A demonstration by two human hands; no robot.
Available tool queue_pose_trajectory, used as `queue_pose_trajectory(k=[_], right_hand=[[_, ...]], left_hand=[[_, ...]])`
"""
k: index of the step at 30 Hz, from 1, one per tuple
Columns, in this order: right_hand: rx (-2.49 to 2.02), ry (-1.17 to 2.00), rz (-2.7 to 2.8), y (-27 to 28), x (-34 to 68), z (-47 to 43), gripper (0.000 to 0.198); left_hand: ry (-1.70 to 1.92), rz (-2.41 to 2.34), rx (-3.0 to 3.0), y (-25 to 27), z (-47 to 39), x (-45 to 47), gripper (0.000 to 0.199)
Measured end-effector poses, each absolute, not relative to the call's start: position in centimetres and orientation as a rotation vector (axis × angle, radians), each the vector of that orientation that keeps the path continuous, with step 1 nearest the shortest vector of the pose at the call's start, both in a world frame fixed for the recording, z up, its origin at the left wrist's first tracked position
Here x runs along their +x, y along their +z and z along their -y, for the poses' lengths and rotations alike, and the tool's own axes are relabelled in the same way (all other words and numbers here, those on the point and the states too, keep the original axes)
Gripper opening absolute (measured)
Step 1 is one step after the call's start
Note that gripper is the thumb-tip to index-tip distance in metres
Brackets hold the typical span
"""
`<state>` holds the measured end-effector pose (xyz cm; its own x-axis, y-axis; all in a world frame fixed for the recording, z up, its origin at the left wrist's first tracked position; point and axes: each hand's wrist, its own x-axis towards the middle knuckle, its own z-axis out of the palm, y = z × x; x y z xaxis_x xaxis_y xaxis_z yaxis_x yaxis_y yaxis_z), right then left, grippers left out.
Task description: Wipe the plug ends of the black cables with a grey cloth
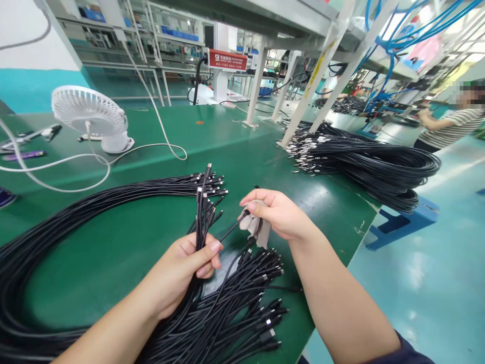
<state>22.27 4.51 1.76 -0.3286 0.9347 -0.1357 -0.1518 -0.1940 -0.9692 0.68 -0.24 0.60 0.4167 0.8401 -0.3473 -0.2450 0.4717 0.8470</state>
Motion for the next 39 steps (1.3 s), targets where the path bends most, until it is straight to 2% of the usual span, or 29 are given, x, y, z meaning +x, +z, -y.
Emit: queue_pose_trajectory(k=[13,16,21,27,39], right_hand=[[-0.950,1.704,1.115,2.3,21.7,-4.5,0.042],[-1.044,1.529,1.228,2.0,21.4,-4.3,0.038],[-1.273,1.004,1.532,1.6,21.1,-3.8,0.028],[-1.279,0.583,1.764,1.7,21.2,-3.6,0.020],[-1.328,0.570,1.795,1.4,21.2,-3.7,0.025]], left_hand=[[0.835,-0.918,0.791,1.6,0.3,1.0,0.045],[0.834,-0.938,0.799,1.2,0.3,1.0,0.046],[0.854,-0.999,0.860,0.3,0.3,0.9,0.043],[0.813,-1.078,0.984,0.0,0.2,0.9,0.041],[0.807,-1.085,0.964,0.6,0.1,0.9,0.039]])
